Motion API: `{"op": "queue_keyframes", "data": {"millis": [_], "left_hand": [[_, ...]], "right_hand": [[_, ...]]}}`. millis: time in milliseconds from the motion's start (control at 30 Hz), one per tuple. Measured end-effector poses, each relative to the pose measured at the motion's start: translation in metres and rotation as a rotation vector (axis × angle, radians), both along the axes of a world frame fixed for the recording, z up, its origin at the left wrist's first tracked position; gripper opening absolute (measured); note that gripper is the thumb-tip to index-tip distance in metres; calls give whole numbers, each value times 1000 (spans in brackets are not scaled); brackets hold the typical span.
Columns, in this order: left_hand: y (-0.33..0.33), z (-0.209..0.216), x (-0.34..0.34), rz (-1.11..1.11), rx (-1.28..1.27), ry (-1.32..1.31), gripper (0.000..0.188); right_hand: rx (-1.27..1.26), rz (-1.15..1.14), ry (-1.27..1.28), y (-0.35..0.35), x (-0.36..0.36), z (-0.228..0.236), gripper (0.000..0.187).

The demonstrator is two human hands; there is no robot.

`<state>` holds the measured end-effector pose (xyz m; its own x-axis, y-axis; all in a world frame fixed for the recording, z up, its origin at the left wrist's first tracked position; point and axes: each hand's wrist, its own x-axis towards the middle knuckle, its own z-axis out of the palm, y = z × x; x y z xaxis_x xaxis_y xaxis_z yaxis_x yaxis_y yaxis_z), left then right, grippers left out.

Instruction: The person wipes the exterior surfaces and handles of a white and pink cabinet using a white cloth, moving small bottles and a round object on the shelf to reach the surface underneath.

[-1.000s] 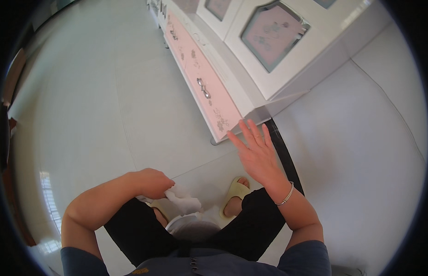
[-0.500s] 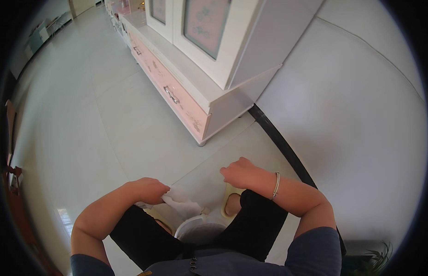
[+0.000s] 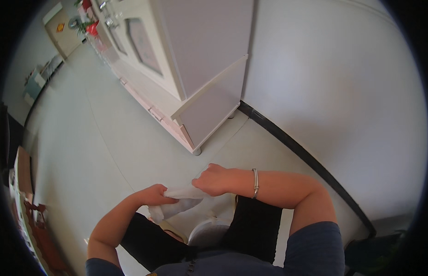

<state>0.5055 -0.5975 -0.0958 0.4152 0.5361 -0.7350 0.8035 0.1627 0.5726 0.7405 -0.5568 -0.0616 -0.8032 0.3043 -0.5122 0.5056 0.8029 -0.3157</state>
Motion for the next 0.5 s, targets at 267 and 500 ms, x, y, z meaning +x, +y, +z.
{"op": "queue_keyframes", "data": {"millis": [267, 500], "left_hand": [[-6, 37, 44, 189, -171, -197, 47], [15, 79, 78, -120, -186, -227, 48]], "right_hand": [[-105, -88, 169, -13, 19, 11, 71], [-193, -71, 165, 5, 32, 11, 46]]}}
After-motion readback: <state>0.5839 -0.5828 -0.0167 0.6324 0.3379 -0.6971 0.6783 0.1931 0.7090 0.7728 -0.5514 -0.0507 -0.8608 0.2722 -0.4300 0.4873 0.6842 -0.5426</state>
